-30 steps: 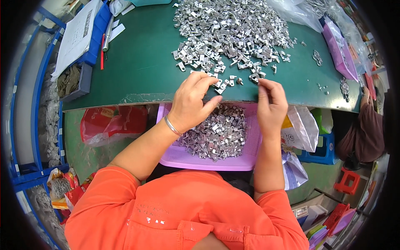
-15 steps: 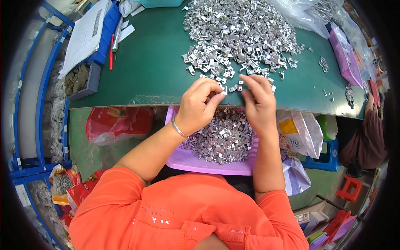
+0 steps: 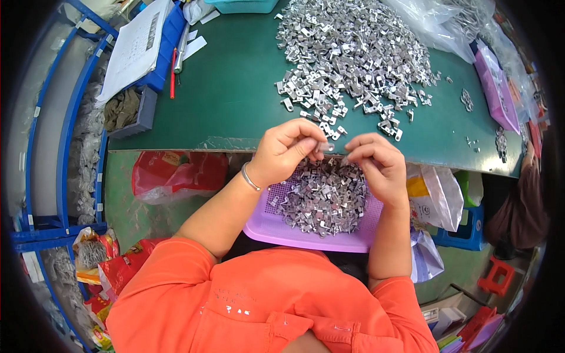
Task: The person sits at a green workbench and repeatedly picks up small silver metal clips from a large pile. They join two clips together by hand and place the assembled pair into a purple basket. The process is continuous and repetitive throughout the clip.
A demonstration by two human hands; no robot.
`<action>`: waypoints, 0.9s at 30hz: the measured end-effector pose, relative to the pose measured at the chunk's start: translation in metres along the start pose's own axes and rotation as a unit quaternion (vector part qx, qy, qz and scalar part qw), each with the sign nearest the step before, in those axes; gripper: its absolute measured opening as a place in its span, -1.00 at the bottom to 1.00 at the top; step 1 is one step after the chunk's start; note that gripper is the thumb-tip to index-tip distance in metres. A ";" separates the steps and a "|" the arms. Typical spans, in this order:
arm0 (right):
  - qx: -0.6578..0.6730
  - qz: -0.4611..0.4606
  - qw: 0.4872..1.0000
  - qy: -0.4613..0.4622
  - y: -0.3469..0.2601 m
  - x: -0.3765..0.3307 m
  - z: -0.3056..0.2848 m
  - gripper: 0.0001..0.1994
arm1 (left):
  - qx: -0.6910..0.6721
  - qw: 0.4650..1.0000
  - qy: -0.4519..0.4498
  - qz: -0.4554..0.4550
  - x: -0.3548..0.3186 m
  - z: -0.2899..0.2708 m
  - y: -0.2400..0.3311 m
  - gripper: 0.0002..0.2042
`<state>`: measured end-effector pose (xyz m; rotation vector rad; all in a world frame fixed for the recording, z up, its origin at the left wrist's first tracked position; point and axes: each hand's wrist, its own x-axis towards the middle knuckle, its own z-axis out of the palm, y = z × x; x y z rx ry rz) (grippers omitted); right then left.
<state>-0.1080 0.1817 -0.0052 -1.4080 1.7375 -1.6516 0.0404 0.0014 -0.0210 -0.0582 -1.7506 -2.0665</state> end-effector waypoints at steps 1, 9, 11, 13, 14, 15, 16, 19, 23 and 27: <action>-0.065 -0.054 0.996 0.024 0.004 0.004 0.003 -0.84 | 0.096 0.994 -0.010 0.057 0.003 0.003 0.000 -0.88; -0.157 -0.008 0.986 0.046 0.004 0.014 0.012 -0.84 | 0.490 0.861 0.057 0.126 0.015 0.029 0.000 -0.79; -0.039 0.010 0.997 -0.059 -0.003 0.009 -0.005 -0.86 | 0.454 0.883 0.053 0.106 0.010 0.024 -0.002 -0.82; -0.034 -0.023 0.997 -0.067 0.003 0.014 -0.010 -0.84 | 0.387 0.917 0.066 0.069 0.009 0.025 0.001 -0.90; -0.108 -0.046 0.993 0.011 0.006 0.019 -0.003 -0.83 | 0.363 0.927 0.067 0.063 0.010 0.025 0.002 -0.91; -0.181 -0.068 0.977 0.089 0.008 0.026 0.009 -0.81 | 0.338 0.937 0.067 0.057 0.012 0.024 0.003 -0.93; -0.231 -0.068 0.963 0.122 0.011 0.035 0.017 -0.79 | 0.322 0.945 0.055 0.028 0.011 0.023 0.007 -0.95; -0.318 -0.071 0.941 0.097 0.022 0.041 0.024 -0.87 | 0.341 0.938 -0.013 0.053 0.007 0.018 0.008 -0.92; -0.226 -0.009 0.964 0.137 0.014 0.028 0.020 -0.96 | 0.346 0.930 0.033 0.118 0.008 0.021 0.003 -0.91; 0.082 0.225 0.967 0.092 0.001 0.004 0.001 -0.92 | 0.310 0.941 0.095 0.095 0.003 0.022 0.006 -0.91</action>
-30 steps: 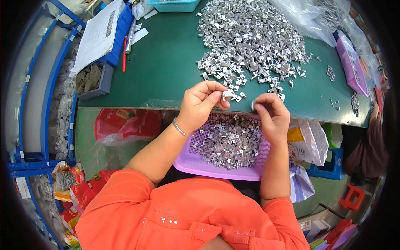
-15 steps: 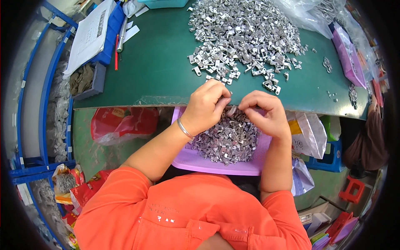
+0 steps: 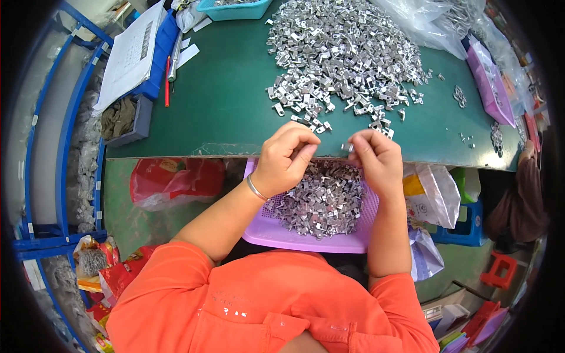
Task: The person sits at a green workbench and repeatedly picks up small silver metal clips from a large pile. They join two clips together by hand and place the assembled pair into a purple basket. The process is continuous and repetitive throughout the clip.
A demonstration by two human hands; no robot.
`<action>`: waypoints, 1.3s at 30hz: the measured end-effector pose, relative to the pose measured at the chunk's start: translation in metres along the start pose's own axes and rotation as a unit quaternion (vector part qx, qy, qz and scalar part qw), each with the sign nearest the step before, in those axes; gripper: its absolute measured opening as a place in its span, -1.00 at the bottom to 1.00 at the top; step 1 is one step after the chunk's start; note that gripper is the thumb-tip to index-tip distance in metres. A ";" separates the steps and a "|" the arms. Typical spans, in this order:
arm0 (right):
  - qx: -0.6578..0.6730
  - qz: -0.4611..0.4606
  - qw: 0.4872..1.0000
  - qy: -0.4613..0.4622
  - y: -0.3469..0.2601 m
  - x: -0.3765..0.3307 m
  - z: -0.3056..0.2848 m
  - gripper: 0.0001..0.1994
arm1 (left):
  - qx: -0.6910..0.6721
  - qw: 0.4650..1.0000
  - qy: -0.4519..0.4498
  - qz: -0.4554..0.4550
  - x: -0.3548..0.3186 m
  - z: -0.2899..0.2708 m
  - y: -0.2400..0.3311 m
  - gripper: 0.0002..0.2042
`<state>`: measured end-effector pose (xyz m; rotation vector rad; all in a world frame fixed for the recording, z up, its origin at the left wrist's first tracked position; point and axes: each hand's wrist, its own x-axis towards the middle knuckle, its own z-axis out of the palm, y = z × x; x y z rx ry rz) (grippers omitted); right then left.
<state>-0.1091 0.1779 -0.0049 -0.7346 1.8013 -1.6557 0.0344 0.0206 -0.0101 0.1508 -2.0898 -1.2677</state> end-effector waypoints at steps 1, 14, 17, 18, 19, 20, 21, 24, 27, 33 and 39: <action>-0.073 -0.073 0.995 0.000 -0.002 0.000 0.000 -0.91 | -0.015 0.999 0.035 0.004 -0.003 0.003 -0.006 -0.88; -0.207 -0.289 0.927 -0.121 -0.003 0.013 0.002 -0.83 | 0.206 0.979 -0.003 0.003 0.006 0.012 -0.001 -0.85; -0.138 -0.215 0.958 -0.134 -0.017 0.012 -0.002 -0.81 | 0.068 0.996 0.005 -0.049 0.004 0.010 -0.004 -0.88; -0.182 -0.255 0.948 -0.060 -0.014 0.020 0.005 -0.80 | 0.006 0.998 0.015 -0.060 0.003 0.009 -0.005 -0.88; -0.228 -0.294 0.928 0.017 -0.010 0.028 0.017 -0.77 | -0.055 0.996 0.024 -0.070 0.003 0.008 -0.006 -0.88; -0.284 -0.356 0.889 0.051 -0.004 0.042 0.025 -0.74 | -0.112 0.990 0.035 -0.081 0.002 0.006 -0.008 -0.88; -0.304 -0.365 0.879 0.050 0.000 0.049 0.034 -0.74 | -0.130 0.988 0.040 -0.072 0.001 0.004 -0.012 -0.85; -0.361 -0.362 0.859 0.022 -0.001 0.052 0.041 -0.74 | -0.134 0.989 0.030 -0.049 0.000 0.002 -0.014 -0.84; -0.335 -0.350 0.875 -0.018 0.004 0.044 0.026 -0.74 | -0.194 0.979 0.035 -0.054 0.001 0.002 -0.010 -0.84; -0.267 -0.304 0.909 0.102 0.011 0.017 0.014 -0.83 | -0.267 0.963 -0.002 -0.028 -0.002 -0.004 -0.016 -0.84; -0.086 -0.236 0.968 -0.008 0.007 0.009 -0.003 -0.86 | -0.033 0.999 0.013 0.006 0.001 -0.001 -0.009 -0.78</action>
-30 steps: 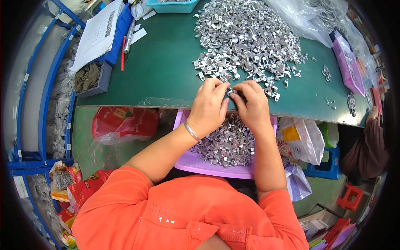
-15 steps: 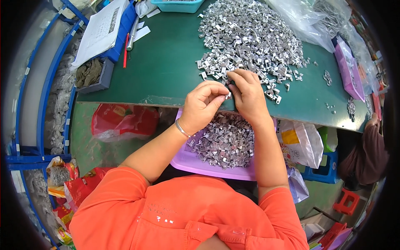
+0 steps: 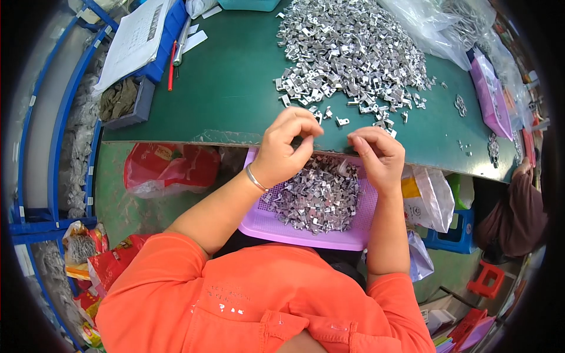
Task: The person sits at a green workbench and repeatedly picks up small silver metal clips from a large pile. They join two clips together by hand and place the assembled pair into a purple basket. The process is continuous and repetitive throughout the clip.
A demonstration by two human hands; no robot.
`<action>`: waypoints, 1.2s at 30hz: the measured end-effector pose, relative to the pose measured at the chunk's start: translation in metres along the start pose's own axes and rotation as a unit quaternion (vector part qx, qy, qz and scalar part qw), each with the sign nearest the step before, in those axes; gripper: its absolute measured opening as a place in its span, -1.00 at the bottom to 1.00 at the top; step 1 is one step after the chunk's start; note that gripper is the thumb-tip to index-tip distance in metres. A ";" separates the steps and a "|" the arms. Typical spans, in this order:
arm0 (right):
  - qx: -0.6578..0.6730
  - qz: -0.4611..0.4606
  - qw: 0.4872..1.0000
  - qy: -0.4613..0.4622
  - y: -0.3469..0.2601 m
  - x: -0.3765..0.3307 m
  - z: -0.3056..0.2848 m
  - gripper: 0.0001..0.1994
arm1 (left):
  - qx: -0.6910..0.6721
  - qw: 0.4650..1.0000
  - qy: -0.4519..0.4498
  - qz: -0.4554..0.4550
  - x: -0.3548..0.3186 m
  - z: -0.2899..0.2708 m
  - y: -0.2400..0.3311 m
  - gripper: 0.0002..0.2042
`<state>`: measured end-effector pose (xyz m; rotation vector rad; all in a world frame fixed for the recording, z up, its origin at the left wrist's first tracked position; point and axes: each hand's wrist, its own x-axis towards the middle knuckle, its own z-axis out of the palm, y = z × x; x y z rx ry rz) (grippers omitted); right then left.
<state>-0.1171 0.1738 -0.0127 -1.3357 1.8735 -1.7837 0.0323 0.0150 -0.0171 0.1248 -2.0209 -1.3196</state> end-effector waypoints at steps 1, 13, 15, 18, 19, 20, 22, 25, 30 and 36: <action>-0.070 -0.066 0.995 0.002 0.001 0.005 0.001 -0.83 | 0.058 0.998 0.029 0.004 0.002 0.006 0.003 -0.75; -0.104 -0.031 0.994 -0.011 -0.001 0.011 0.012 -0.86 | 0.005 0.996 -0.026 -0.083 0.004 0.005 0.005 -0.83; -0.152 -0.070 0.985 0.029 0.000 0.020 0.026 -0.79 | -0.107 0.991 0.014 -0.073 0.001 0.008 -0.005 -0.84; -0.291 -0.117 0.949 0.018 0.002 0.028 0.037 -0.71 | -0.228 0.968 0.008 -0.106 -0.001 0.005 -0.005 -0.82; -0.324 -0.131 0.937 0.012 0.001 0.029 0.037 -0.72 | -0.255 0.961 0.007 -0.110 0.000 0.003 -0.004 -0.82; -0.298 -0.127 0.946 -0.005 0.002 0.027 0.035 -0.74 | -0.257 0.958 -0.020 -0.127 -0.003 0.000 -0.002 -0.79; -0.245 -0.122 0.961 -0.040 0.007 0.021 0.025 -0.78 | -0.150 0.982 -0.085 -0.083 -0.005 -0.008 0.000 -0.85; -0.085 -0.076 0.986 -0.118 0.000 0.018 0.008 -0.92 | 0.028 0.998 -0.051 0.006 -0.001 -0.006 0.006 -0.88; -0.173 -0.074 0.982 -0.023 -0.001 0.026 0.034 -0.80 | 0.267 0.957 0.111 -0.015 0.003 -0.006 0.001 -0.80; -0.235 -0.115 0.964 -0.049 -0.002 0.029 0.042 -0.80 | 0.300 0.953 0.034 0.011 0.008 -0.007 0.003 -0.82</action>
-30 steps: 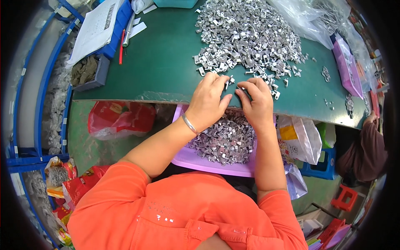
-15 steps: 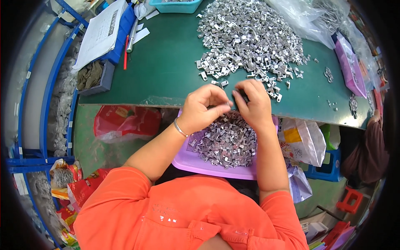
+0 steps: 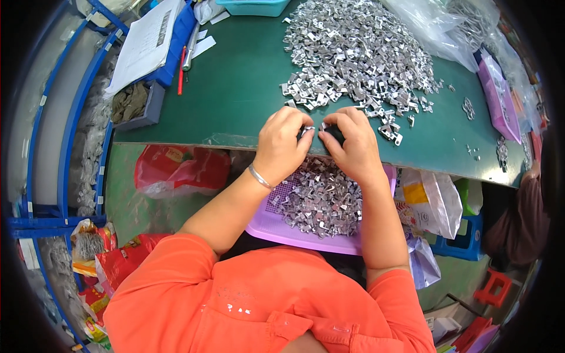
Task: The person sits at a green workbench and repeatedly picks up small silver metal clips from a large pile. They join two clips together by hand and place the assembled pair into a purple basket. The process is continuous and repetitive throughout the clip.
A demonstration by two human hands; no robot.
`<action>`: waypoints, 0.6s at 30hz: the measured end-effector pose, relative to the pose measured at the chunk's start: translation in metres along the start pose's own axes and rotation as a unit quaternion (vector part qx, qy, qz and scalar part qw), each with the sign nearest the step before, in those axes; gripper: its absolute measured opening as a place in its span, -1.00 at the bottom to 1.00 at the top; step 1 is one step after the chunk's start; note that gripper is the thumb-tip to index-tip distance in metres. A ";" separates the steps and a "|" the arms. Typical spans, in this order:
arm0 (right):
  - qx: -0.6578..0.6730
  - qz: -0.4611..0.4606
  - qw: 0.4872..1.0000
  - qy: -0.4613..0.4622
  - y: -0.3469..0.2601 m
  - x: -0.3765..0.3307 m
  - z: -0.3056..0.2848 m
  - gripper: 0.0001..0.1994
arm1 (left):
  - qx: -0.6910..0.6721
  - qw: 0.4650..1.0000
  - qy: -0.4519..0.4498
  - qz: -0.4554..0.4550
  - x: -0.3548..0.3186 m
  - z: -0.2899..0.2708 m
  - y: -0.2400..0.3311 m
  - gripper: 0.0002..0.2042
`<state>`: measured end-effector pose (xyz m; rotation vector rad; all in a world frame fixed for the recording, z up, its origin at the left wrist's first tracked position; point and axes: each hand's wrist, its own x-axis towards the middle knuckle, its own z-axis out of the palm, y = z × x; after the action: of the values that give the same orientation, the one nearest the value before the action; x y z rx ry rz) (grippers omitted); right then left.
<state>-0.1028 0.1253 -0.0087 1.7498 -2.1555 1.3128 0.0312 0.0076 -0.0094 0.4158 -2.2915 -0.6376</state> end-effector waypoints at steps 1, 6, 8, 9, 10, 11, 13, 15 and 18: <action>0.021 0.007 1.000 -0.008 0.001 -0.006 -0.004 -0.81 | -0.032 0.999 -0.013 -0.009 -0.001 0.001 0.001 -0.84; 0.075 -0.057 0.994 -0.054 -0.014 -0.041 -0.020 -0.81 | -0.188 0.980 -0.017 0.057 -0.014 -0.001 0.011 -0.82; 0.055 -0.031 0.998 0.013 -0.015 -0.050 -0.024 -0.77 | -0.213 0.973 -0.034 0.084 -0.016 -0.001 0.013 -0.81; -0.012 -0.028 0.997 0.074 -0.007 -0.054 -0.031 -0.76 | -0.215 0.970 -0.040 0.104 -0.016 0.002 0.013 -0.81; -0.105 0.024 0.986 0.129 0.001 -0.054 -0.038 -0.74 | -0.225 0.968 -0.052 0.095 -0.016 0.001 0.014 -0.81; -0.173 0.081 0.964 0.184 0.013 -0.051 -0.044 -0.72 | -0.233 0.966 -0.066 0.090 -0.014 0.001 0.014 -0.81; -0.152 0.174 0.954 0.189 0.026 -0.049 -0.052 -0.71 | -0.230 0.967 -0.075 0.086 -0.013 0.003 0.011 -0.82; -0.136 0.169 0.962 0.164 0.029 -0.048 -0.045 -0.72 | -0.245 0.964 -0.077 0.068 -0.013 0.004 0.008 -0.82; -0.072 0.128 0.981 0.128 0.011 -0.037 -0.024 -0.75 | -0.250 0.963 -0.074 0.067 -0.013 0.005 0.008 -0.81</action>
<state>-0.1091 0.1694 -0.0194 1.2096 -2.3121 1.3109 0.0353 0.0215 -0.0154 -0.0312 -2.1661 -1.1686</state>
